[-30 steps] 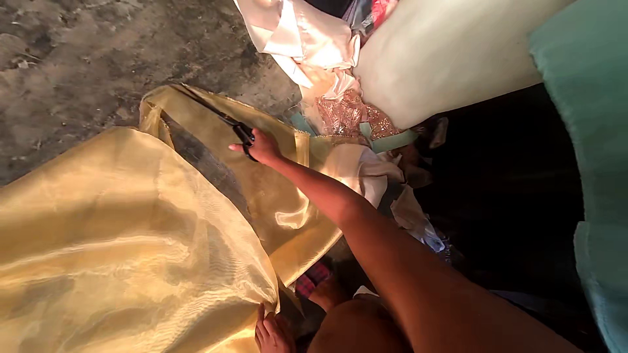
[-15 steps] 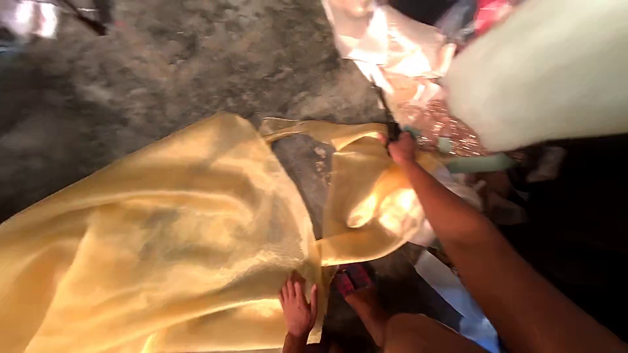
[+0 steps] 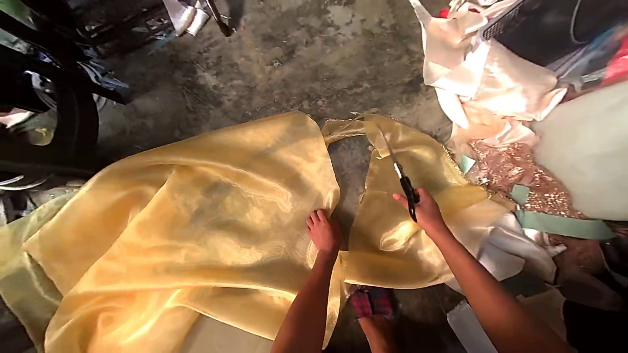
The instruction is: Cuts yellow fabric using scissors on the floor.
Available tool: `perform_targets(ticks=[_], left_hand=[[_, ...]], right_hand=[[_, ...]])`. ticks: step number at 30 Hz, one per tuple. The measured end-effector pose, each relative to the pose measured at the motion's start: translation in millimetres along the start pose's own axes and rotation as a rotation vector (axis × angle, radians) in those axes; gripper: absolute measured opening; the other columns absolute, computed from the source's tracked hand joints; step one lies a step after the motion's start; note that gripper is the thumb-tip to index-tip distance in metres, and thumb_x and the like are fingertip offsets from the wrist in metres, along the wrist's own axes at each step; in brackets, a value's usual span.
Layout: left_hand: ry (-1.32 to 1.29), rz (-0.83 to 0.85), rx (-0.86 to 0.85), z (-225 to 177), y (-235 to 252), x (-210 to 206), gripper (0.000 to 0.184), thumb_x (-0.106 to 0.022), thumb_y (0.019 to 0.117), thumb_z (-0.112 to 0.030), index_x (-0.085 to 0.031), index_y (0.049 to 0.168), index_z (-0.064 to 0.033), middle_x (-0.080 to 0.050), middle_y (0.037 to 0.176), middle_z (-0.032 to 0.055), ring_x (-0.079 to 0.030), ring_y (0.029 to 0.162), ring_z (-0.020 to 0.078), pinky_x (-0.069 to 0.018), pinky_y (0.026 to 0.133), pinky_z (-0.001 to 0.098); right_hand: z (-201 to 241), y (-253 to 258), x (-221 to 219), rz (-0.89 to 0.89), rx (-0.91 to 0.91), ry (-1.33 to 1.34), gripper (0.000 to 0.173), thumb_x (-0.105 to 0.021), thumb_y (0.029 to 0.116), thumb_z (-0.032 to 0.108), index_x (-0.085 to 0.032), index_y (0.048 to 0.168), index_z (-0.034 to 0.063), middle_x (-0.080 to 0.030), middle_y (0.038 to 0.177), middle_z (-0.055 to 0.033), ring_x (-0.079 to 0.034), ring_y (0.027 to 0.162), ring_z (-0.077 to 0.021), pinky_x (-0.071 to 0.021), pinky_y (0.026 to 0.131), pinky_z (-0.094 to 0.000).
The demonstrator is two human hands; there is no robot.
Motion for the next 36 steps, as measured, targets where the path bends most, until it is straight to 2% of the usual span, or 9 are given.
perform_targets(ticks=[5, 9, 13, 17, 22, 26, 30, 34, 36], left_hand=[[-0.391, -0.055, -0.009, 44.1, 0.2, 41.5, 0.036, -0.051, 0.1039, -0.013, -0.055, 0.131, 0.0097, -0.067, 0.116, 0.0286, -0.068, 0.108, 0.0401, -0.0534, 0.095, 0.0555], [-0.653, -0.276, 0.005, 78.8, -13.6, 75.0, 0.03, -0.046, 0.1037, -0.005, -0.051, 0.127, 0.0127, -0.071, 0.097, 0.0201, -0.069, 0.086, 0.0226, -0.0557, 0.08, 0.0395], [-0.472, -0.236, -0.14, 69.8, -36.3, 79.1, 0.037, -0.049, 0.1005, -0.004, -0.054, 0.133, 0.0134, -0.072, 0.105, 0.0246, -0.071, 0.097, 0.0349, -0.0559, 0.089, 0.0514], [-0.392, -0.377, -0.218, 55.5, -46.2, 84.7, 0.037, -0.048, 0.0983, 0.0, -0.06, 0.131, 0.0136, -0.07, 0.113, 0.0313, -0.07, 0.105, 0.0447, -0.0533, 0.094, 0.0589], [-0.508, -0.604, -0.122, 61.0, -32.6, 173.4, 0.03, -0.052, 0.1061, -0.015, -0.065, 0.111, 0.0116, -0.062, 0.072, 0.014, -0.058, 0.061, 0.0163, -0.0509, 0.063, 0.0349], [-0.405, -0.714, -0.278, 67.1, -32.6, 309.5, 0.032, -0.059, 0.1048, -0.022, -0.066, 0.114, 0.0076, -0.069, 0.091, 0.0175, -0.064, 0.074, 0.0167, -0.0554, 0.072, 0.037], [-0.306, -0.834, -0.562, 40.8, -82.5, 421.3, 0.027, -0.051, 0.1077, -0.021, -0.062, 0.122, -0.0005, -0.066, 0.097, -0.0035, -0.06, 0.079, -0.0065, -0.0534, 0.074, 0.0171], [-0.439, -0.955, -0.73, 15.3, -153.8, 454.7, 0.026, -0.055, 0.1058, -0.016, -0.061, 0.125, 0.001, -0.068, 0.111, -0.0033, -0.067, 0.098, 0.0029, -0.0564, 0.088, 0.0235], [-0.619, -1.056, -0.641, 14.1, -181.8, 442.9, 0.019, -0.058, 0.102, -0.009, -0.058, 0.119, 0.0001, -0.071, 0.106, -0.0036, -0.07, 0.099, 0.0079, -0.0597, 0.089, 0.0271]], right_hand=[[-11.8, -19.1, -16.0, 0.096, -0.011, -0.046, 0.064, -0.073, 0.0941, 0.045, -0.055, 0.127, -0.0073, -0.063, 0.106, -0.0242, -0.06, 0.095, -0.0317, -0.048, 0.087, -0.0512], [-6.6, -24.9, -31.5, 0.189, 0.035, 0.081, 0.05, -0.068, 0.0981, 0.04, -0.057, 0.118, -0.0049, -0.057, 0.091, -0.0111, -0.052, 0.076, -0.0164, -0.0463, 0.074, -0.0375], [23.4, -33.6, -56.1, 0.374, 0.024, 0.301, 0.036, -0.058, 0.1042, 0.037, -0.054, 0.112, 0.0024, -0.051, 0.076, 0.0022, -0.051, 0.057, -0.0043, -0.0472, 0.055, -0.0205], [63.3, -20.4, -80.0, 0.561, -0.03, 0.343, 0.03, -0.052, 0.1071, 0.036, -0.054, 0.107, 0.0067, -0.05, 0.074, 0.0038, -0.049, 0.054, -0.0035, -0.0447, 0.051, -0.0178], [77.9, -11.4, -118.8, 0.812, -0.023, 0.237, 0.034, -0.053, 0.1055, 0.045, -0.054, 0.103, 0.0113, -0.05, 0.072, 0.0058, -0.05, 0.054, -0.0026, -0.0456, 0.051, -0.0171], [64.0, -26.4, -134.4, 0.949, 0.024, 0.116, 0.036, -0.058, 0.1027, 0.047, -0.053, 0.105, 0.0116, -0.048, 0.071, 0.0059, -0.048, 0.053, -0.0033, -0.0439, 0.05, -0.0178], [67.6, -17.1, -138.6, 0.971, 0.116, -0.186, 0.041, -0.064, 0.1005, 0.044, -0.057, 0.109, 0.0049, -0.047, 0.073, 0.0022, -0.044, 0.056, -0.0062, -0.0406, 0.054, -0.0225], [106.3, 44.3, -130.1, 0.816, 0.213, -0.232, 0.041, -0.06, 0.1039, 0.038, -0.059, 0.114, -0.0022, -0.051, 0.077, -0.0038, -0.047, 0.062, -0.0095, -0.0447, 0.06, -0.0257], [139.9, 83.7, -111.6, 0.624, 0.152, -0.026, 0.037, -0.055, 0.1066, 0.036, -0.06, 0.113, -0.0005, -0.05, 0.075, -0.0034, -0.046, 0.059, -0.0102, -0.043, 0.055, -0.0266]])
Point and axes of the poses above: each hand's wrist, its own y-axis towards the middle knuckle, its own x-axis out of the back of the hand, z = x × y, the point moved 7 cm from there along y, towards the middle knuckle
